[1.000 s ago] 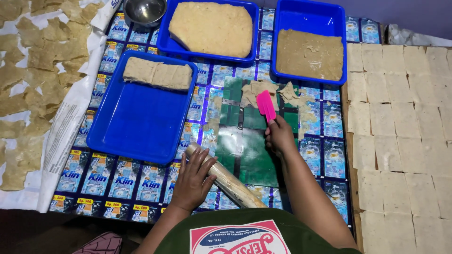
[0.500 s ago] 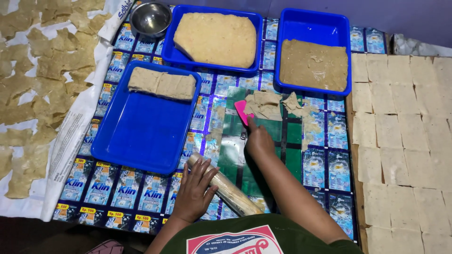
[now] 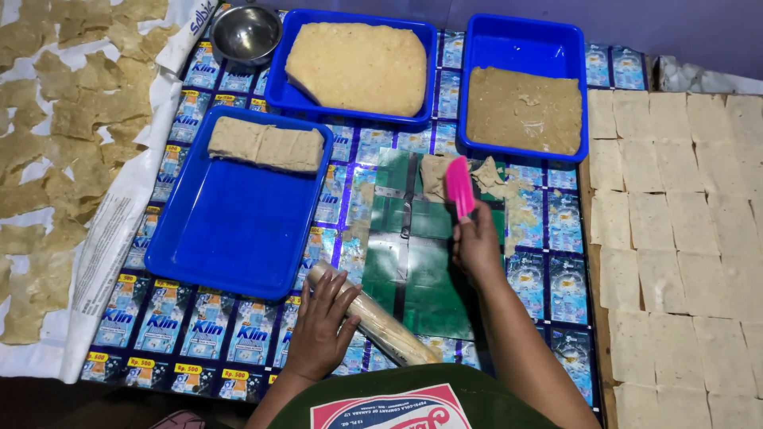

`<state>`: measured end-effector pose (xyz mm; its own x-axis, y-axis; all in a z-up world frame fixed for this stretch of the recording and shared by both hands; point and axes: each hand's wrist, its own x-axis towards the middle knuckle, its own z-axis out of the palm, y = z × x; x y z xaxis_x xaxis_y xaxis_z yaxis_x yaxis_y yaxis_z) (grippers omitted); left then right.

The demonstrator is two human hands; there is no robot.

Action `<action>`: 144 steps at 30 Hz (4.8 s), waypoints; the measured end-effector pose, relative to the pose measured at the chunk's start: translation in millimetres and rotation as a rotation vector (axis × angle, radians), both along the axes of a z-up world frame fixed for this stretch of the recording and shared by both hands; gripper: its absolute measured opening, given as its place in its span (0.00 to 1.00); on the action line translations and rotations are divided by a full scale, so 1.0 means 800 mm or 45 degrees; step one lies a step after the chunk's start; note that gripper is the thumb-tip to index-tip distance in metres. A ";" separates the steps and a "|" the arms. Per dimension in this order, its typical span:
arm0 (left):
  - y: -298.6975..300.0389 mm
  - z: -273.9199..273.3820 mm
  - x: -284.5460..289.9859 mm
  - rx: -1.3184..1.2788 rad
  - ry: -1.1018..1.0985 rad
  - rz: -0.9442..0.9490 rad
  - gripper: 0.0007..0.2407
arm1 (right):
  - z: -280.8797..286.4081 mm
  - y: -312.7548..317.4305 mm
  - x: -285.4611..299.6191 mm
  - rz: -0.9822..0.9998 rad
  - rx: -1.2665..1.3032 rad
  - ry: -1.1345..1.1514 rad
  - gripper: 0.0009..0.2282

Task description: Flattening dough with a rolling pin, cutting it into square pieces, and arranging them on a bamboo tray.

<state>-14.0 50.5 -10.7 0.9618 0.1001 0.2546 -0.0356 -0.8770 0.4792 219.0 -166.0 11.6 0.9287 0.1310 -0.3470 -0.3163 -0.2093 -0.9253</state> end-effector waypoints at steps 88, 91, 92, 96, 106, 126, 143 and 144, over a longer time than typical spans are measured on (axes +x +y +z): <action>0.027 0.023 0.405 0.448 -0.024 -0.350 0.24 | -0.044 -0.056 0.219 0.184 -1.315 -1.842 0.17; 0.038 -0.001 0.415 0.345 0.034 -0.225 0.19 | -0.053 -0.040 0.221 0.200 -1.308 -1.852 0.16; 0.041 -0.008 0.415 0.351 0.041 -0.169 0.17 | -0.052 -0.036 0.221 0.235 -1.264 -1.844 0.15; 0.046 -0.024 0.408 0.394 0.038 -0.048 0.12 | -0.057 -0.024 0.223 0.264 -1.201 -1.839 0.15; 0.041 -0.043 0.397 0.417 -0.123 0.051 0.09 | -0.049 -0.023 0.216 0.304 -1.118 -1.803 0.15; 0.029 -0.040 0.373 0.468 -0.262 0.001 0.08 | -0.054 -0.037 0.189 0.319 -1.093 -1.793 0.16; 0.019 -0.021 0.378 0.446 -0.285 0.067 0.15 | -0.044 -0.050 0.168 0.281 -1.353 -1.109 0.20; 0.019 -0.016 0.380 0.428 -0.283 0.061 0.16 | -0.038 -0.049 0.160 0.251 -1.391 -1.031 0.20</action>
